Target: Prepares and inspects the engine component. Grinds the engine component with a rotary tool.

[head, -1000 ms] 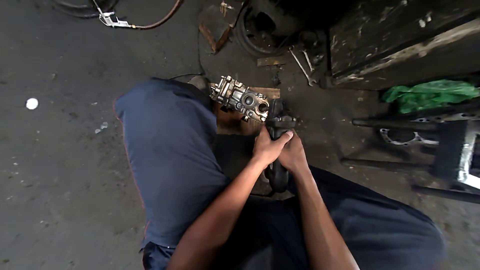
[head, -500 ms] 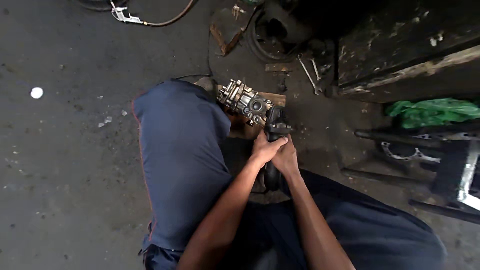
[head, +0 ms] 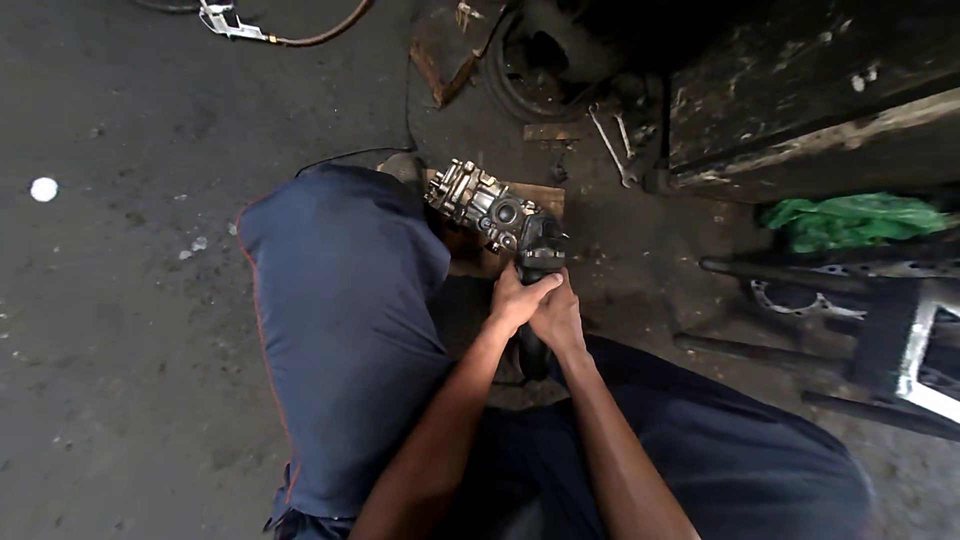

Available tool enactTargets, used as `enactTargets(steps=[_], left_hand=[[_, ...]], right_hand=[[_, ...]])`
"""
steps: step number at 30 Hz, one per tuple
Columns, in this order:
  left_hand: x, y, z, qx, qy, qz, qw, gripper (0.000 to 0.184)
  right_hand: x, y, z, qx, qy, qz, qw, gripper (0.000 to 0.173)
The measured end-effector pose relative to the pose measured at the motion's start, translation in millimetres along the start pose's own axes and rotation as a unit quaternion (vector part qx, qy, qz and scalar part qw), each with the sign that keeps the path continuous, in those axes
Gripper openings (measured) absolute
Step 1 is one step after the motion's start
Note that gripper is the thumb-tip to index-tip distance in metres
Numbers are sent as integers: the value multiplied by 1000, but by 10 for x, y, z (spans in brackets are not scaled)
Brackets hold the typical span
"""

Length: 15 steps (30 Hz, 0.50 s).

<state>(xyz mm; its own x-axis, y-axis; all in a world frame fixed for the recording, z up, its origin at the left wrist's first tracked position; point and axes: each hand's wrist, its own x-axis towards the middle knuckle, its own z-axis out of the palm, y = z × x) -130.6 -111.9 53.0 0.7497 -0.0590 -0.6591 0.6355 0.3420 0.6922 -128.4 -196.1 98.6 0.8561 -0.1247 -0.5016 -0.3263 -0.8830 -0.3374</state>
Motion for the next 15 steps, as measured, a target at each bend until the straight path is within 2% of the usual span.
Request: enactTargets(steps=[9,15], left_hand=[[-97,45,41,16,-1,15,1000,68],[-198,37,101,26,-2,21,999,71]], right_hand=[[-96,-7,-39,12,10,9,1000,58],[-211,69,-65,21,37,-16,999,61]])
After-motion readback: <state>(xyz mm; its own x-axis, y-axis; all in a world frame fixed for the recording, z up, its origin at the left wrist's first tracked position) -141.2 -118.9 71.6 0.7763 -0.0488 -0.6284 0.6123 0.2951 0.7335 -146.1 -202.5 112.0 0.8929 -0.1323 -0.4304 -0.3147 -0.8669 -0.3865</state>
